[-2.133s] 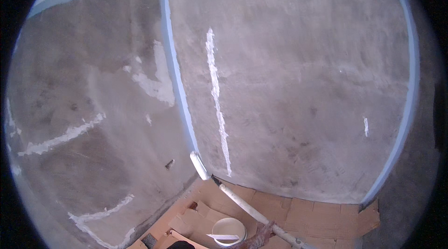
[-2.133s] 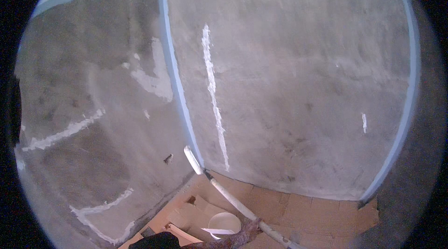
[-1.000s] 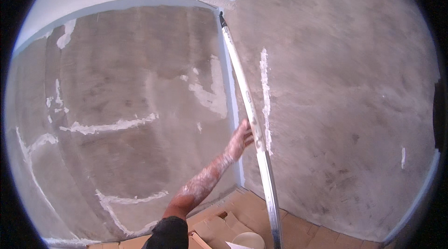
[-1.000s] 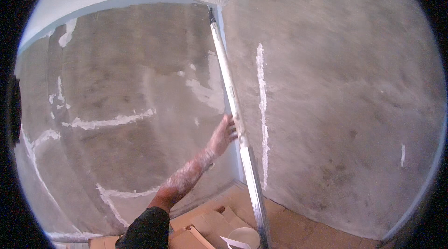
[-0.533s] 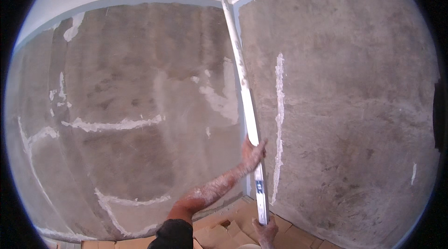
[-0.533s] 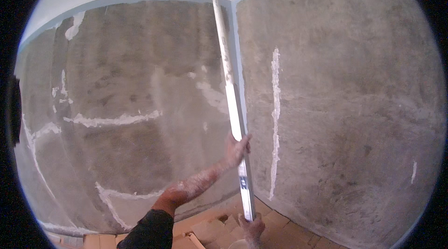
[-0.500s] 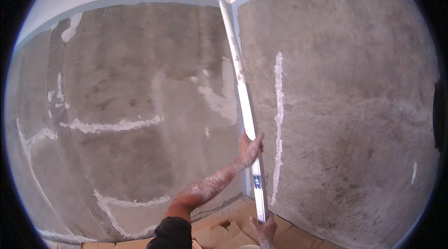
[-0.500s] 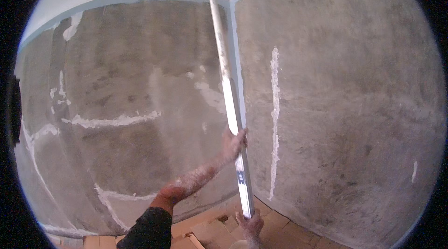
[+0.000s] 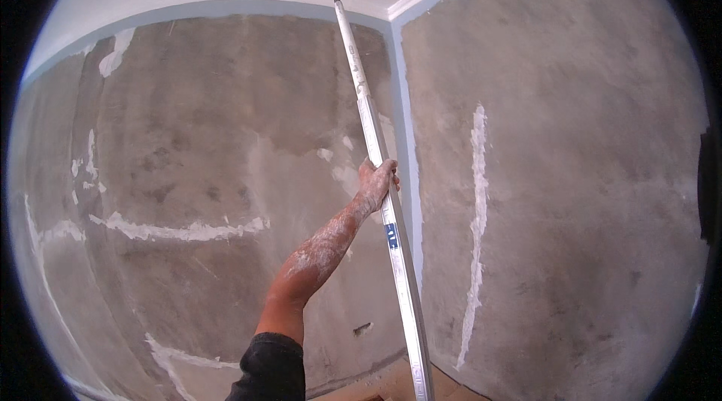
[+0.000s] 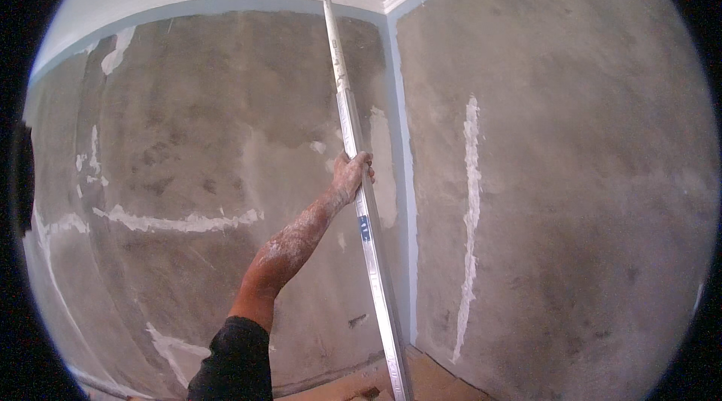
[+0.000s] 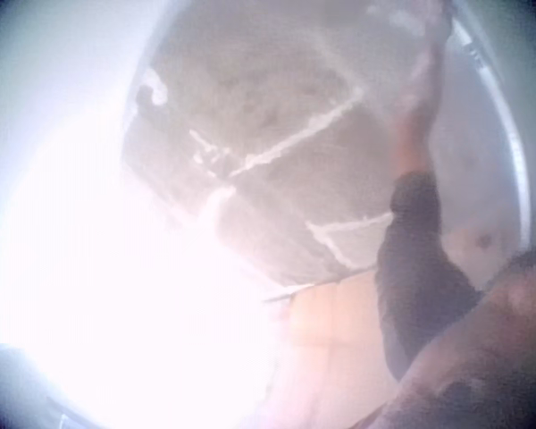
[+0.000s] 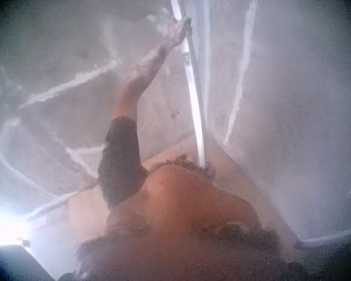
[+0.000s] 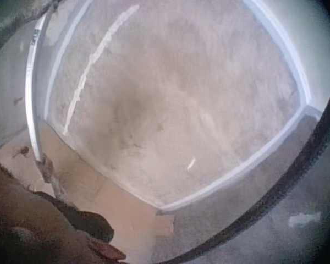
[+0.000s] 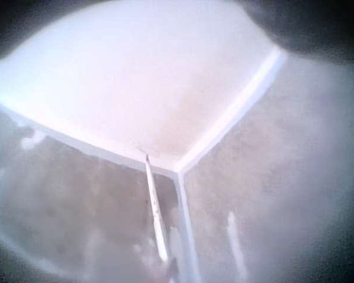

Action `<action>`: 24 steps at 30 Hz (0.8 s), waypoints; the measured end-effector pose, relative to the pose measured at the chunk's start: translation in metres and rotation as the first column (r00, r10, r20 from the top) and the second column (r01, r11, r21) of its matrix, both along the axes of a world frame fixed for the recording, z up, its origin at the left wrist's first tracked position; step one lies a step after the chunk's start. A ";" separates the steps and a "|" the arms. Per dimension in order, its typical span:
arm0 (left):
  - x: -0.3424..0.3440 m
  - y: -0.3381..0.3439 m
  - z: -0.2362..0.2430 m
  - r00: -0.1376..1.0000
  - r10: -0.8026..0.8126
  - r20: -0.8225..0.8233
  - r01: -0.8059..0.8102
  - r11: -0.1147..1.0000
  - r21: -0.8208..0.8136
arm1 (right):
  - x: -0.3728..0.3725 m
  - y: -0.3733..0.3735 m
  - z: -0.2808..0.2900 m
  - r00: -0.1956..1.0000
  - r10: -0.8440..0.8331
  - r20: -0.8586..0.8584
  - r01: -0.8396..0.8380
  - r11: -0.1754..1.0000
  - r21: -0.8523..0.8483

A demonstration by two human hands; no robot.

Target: The person uses a long metal straightedge to smooth wet plaster onto a ceiling, dipping the tool into a bucket occasionally.

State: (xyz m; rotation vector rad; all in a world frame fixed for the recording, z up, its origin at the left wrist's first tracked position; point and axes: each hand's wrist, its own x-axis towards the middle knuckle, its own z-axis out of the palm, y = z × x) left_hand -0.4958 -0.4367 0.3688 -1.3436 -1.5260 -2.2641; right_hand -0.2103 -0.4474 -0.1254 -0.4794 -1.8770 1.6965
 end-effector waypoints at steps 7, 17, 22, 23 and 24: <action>-0.056 0.002 0.035 0.997 -0.075 -0.027 0.076 0.997 0.019 | -0.035 0.010 0.037 0.983 0.173 -0.057 -0.178 0.978 -0.105; -0.091 0.004 0.029 0.999 -0.039 -0.015 0.038 0.997 -0.064 | -0.112 0.028 0.082 0.981 0.050 -0.186 -0.062 0.996 -0.059; -0.114 0.007 0.039 1.000 -0.004 -0.018 0.003 1.000 -0.031 | -0.147 0.039 0.094 0.984 -0.055 -0.167 0.077 0.989 0.126; -0.118 0.006 0.043 1.000 0.012 -0.010 -0.012 0.999 -0.043 | -0.153 0.040 0.095 0.984 -0.066 -0.163 0.091 0.985 0.148; -0.123 0.006 0.046 1.000 0.019 -0.005 -0.020 0.998 -0.068 | -0.158 0.042 0.096 0.984 -0.075 -0.160 0.102 0.980 0.169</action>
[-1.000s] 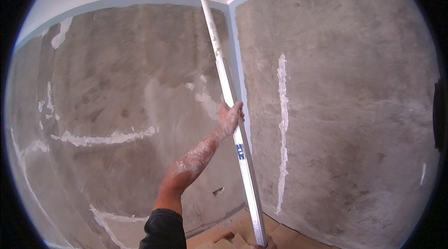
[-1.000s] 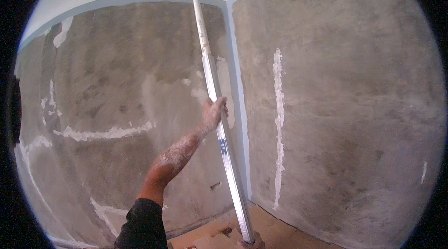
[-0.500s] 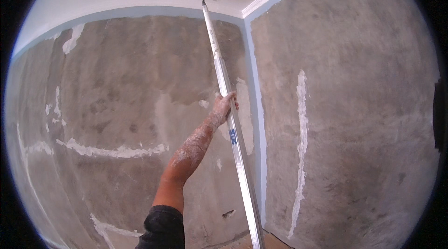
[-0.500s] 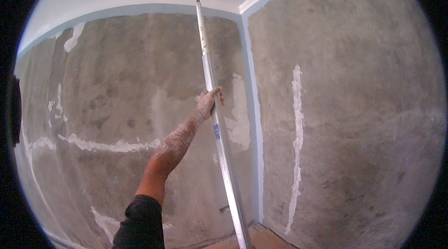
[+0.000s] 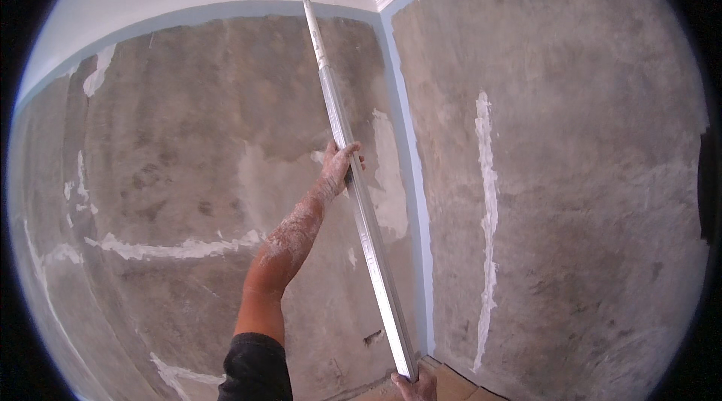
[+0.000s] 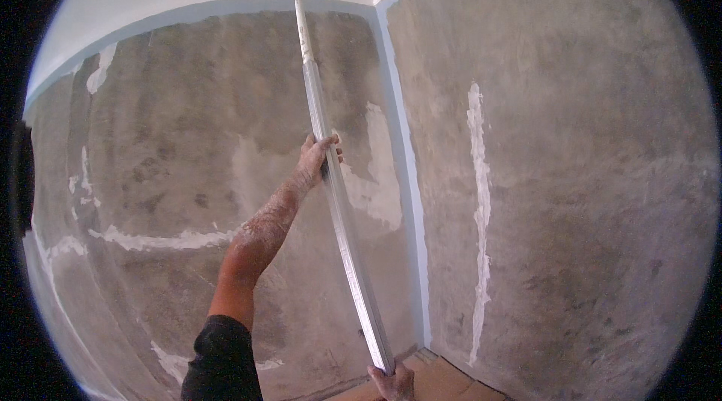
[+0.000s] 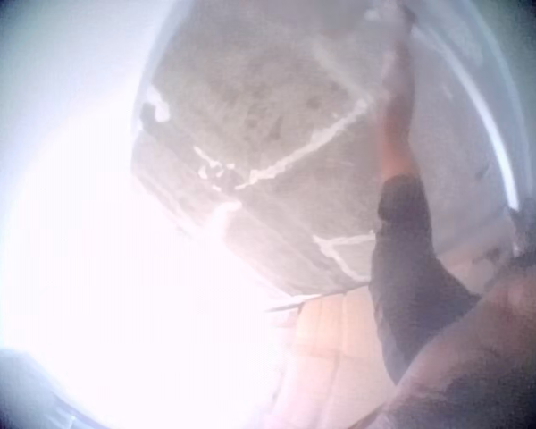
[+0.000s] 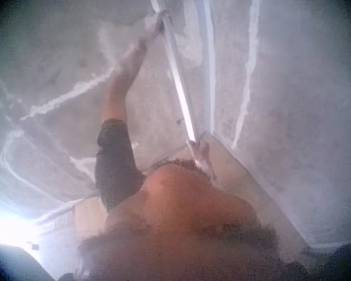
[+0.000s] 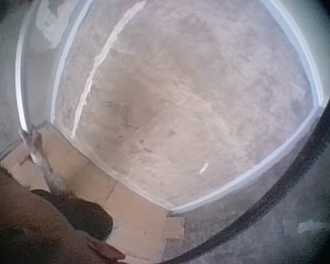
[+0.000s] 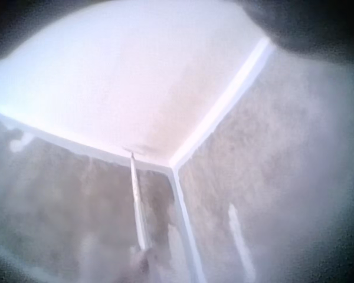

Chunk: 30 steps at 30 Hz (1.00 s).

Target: The person uses a long metal straightedge to smooth wet plaster onto a ceiling, dipping the tool into a bucket occasionally.

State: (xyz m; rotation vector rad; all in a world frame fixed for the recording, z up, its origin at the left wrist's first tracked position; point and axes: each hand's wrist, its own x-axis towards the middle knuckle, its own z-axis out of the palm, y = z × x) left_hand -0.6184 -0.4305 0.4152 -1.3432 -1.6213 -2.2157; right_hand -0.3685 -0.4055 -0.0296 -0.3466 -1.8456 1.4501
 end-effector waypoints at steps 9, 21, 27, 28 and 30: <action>-0.014 0.004 0.029 0.997 0.068 -0.043 -0.068 0.998 0.004 | -0.034 0.015 0.014 0.997 -0.004 -0.077 0.011 0.995 0.095; -0.025 0.019 0.047 1.000 -0.028 -0.012 0.028 1.000 -0.003 | -0.033 0.032 0.040 0.997 -0.035 -0.074 0.039 0.997 0.061; -0.006 0.015 0.047 0.997 -0.066 -0.048 0.064 0.997 -0.042 | -0.023 0.036 0.033 0.993 -0.099 -0.059 0.104 0.990 0.091; 0.000 0.016 0.046 0.997 -0.057 -0.054 0.055 0.998 -0.044 | -0.019 0.038 0.032 0.994 -0.103 -0.031 0.105 0.990 0.093; 0.014 0.019 0.046 0.998 -0.040 -0.053 0.037 0.998 -0.051 | -0.008 0.043 0.032 0.995 -0.098 -0.006 0.098 0.990 0.099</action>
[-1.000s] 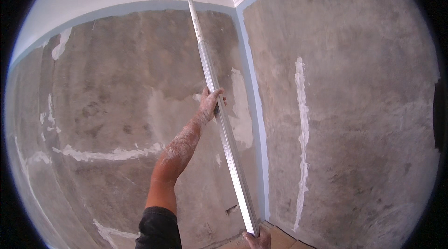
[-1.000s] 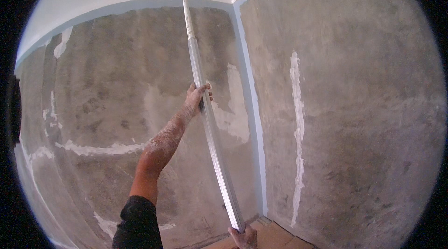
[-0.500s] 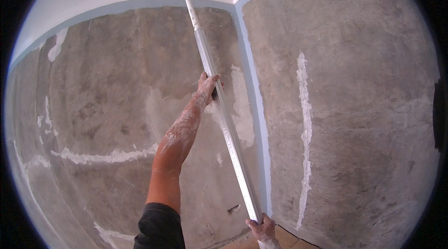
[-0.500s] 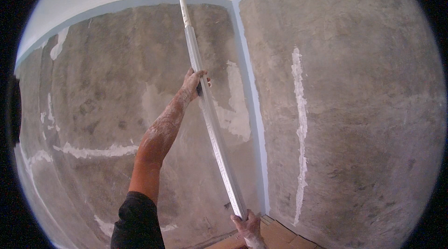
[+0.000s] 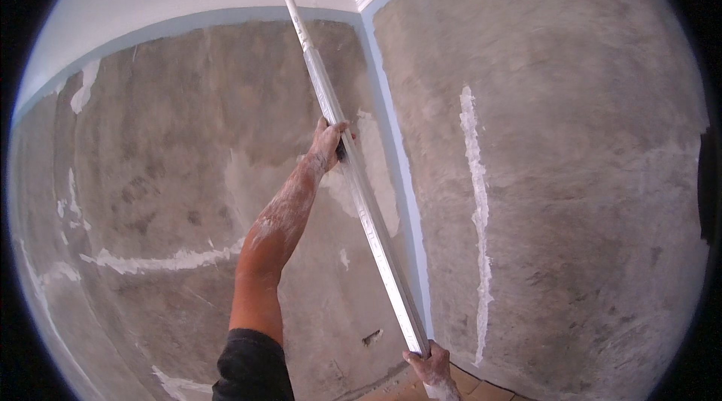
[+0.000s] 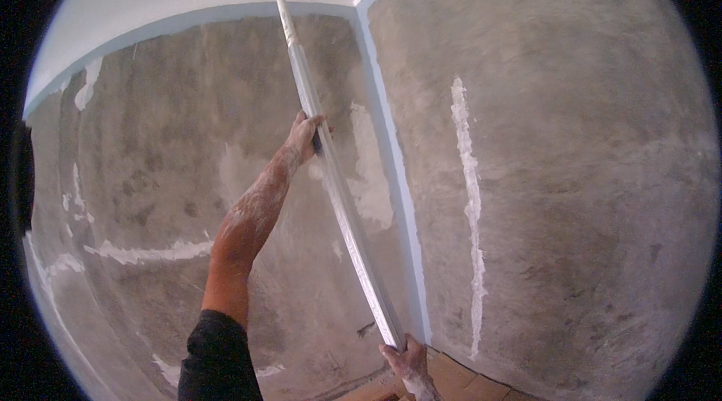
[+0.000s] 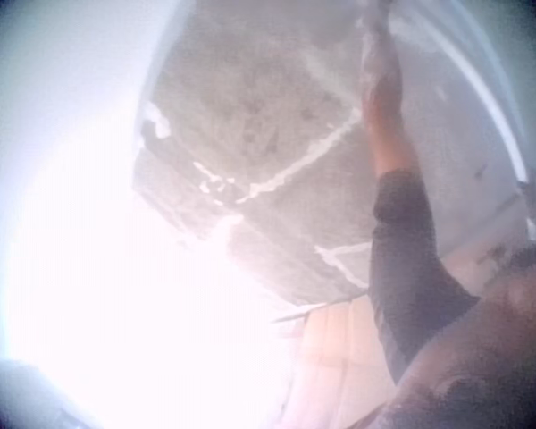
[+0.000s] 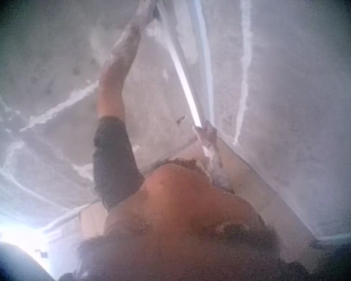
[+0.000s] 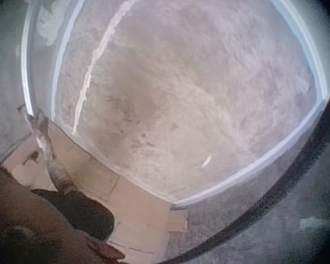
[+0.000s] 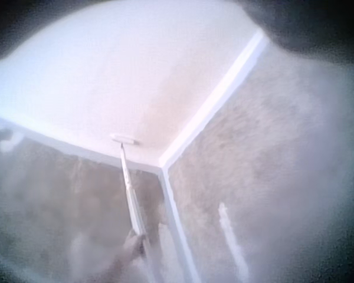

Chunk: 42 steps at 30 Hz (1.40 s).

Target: The person uses a long metal straightedge to smooth wet plaster onto a ceiling, dipping the tool into a bucket occasionally.

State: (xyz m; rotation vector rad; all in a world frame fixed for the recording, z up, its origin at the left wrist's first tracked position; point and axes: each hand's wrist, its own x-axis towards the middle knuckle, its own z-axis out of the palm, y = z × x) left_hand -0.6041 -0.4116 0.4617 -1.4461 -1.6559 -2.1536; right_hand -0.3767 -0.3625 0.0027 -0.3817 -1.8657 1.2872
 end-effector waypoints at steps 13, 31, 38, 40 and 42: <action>0.141 0.033 -0.004 1.000 -0.001 0.007 0.001 1.000 0.007 | 0.119 0.052 -0.018 0.996 0.052 -0.074 -0.050 0.998 0.034; 0.375 0.073 -0.003 0.999 -0.044 0.011 0.044 0.999 0.003 | 0.344 0.086 -0.018 0.963 0.204 -0.176 -0.243 0.940 -0.240; 0.442 0.080 -0.012 0.997 -0.058 -0.060 0.055 0.998 -0.044 | 0.396 0.095 -0.039 0.933 0.225 -0.281 -0.309 0.901 -0.305; 0.459 0.079 -0.016 0.995 -0.082 -0.051 0.080 0.996 -0.041 | 0.406 0.096 -0.052 0.979 0.190 -0.070 -0.201 0.956 -0.215; 0.476 0.080 -0.017 0.993 -0.108 -0.042 0.106 0.994 -0.032 | 0.414 0.096 -0.065 0.988 0.146 -0.057 -0.156 0.953 -0.260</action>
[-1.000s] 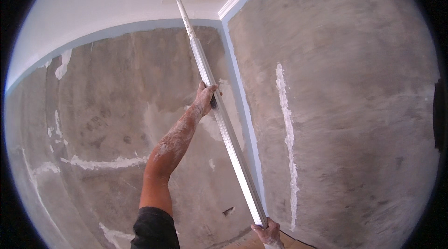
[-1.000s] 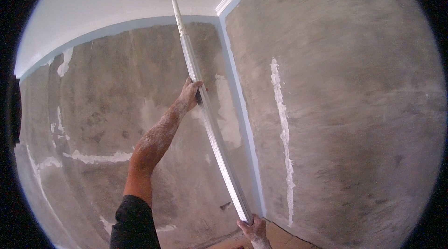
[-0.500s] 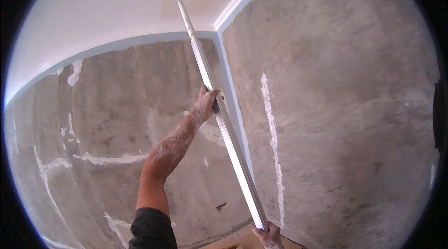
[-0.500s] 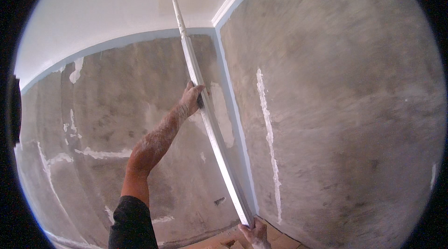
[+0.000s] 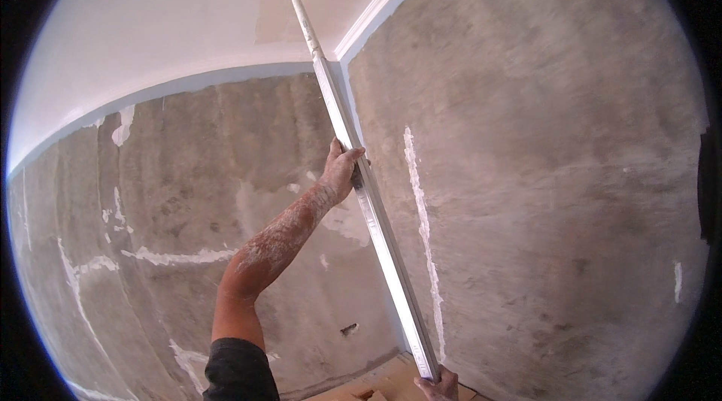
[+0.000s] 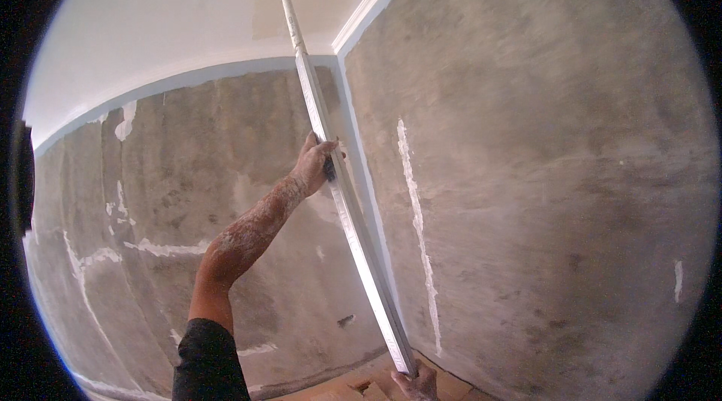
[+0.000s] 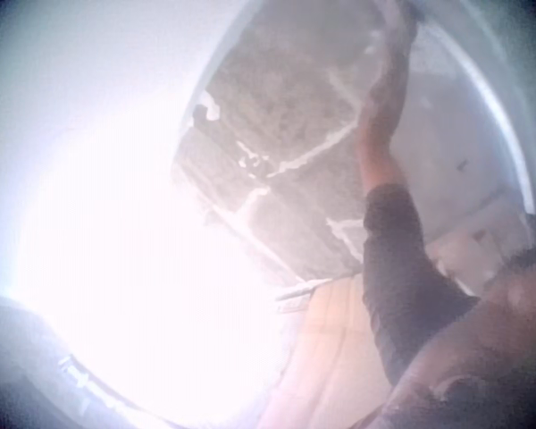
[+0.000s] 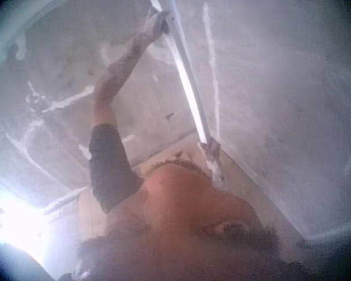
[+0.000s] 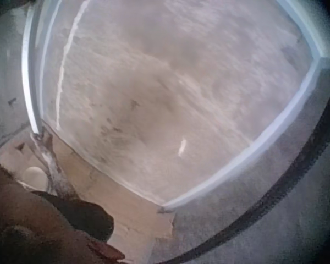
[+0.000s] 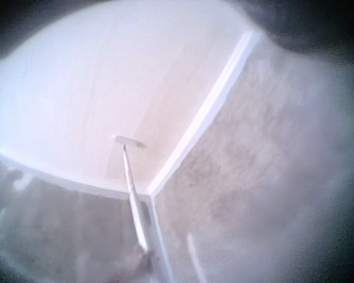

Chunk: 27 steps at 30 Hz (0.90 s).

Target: The person uses a long metal straightedge to smooth wet plaster onto a ceiling, dipping the tool into a bucket occasionally.

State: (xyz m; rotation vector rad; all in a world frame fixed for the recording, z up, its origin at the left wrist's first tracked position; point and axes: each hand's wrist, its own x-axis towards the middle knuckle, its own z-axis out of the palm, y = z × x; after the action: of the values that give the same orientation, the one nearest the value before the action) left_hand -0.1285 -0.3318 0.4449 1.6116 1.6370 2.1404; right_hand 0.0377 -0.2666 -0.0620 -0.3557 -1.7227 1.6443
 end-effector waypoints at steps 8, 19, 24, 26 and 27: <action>0.070 -0.011 -0.006 0.999 -0.048 -0.011 0.048 0.999 0.004 | 0.058 -0.003 -0.023 0.977 0.149 -0.152 -0.171 0.974 -0.147; 0.217 -0.032 -0.004 0.995 -0.095 -0.033 0.095 0.995 -0.006 | 0.215 -0.057 -0.015 0.998 -0.042 -0.048 0.040 0.998 -0.041; 0.287 -0.026 0.001 0.997 -0.072 0.009 0.072 0.997 -0.022 | 0.308 -0.063 0.024 0.996 -0.091 -0.010 0.091 0.996 0.022; 0.312 -0.021 0.000 0.998 -0.056 0.000 0.056 0.998 -0.004 | 0.329 -0.058 0.024 0.998 -0.065 0.011 0.064 0.998 0.016; 0.323 -0.019 0.001 0.999 -0.052 -0.013 0.051 0.998 -0.019 | 0.337 -0.054 0.020 0.996 -0.074 -0.058 0.075 0.997 0.011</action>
State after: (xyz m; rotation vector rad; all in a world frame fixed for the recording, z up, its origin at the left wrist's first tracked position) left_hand 0.1945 -0.3507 0.4459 1.6474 1.5960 2.0881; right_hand 0.3743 -0.3206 -0.0416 -0.3583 -1.6568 1.5748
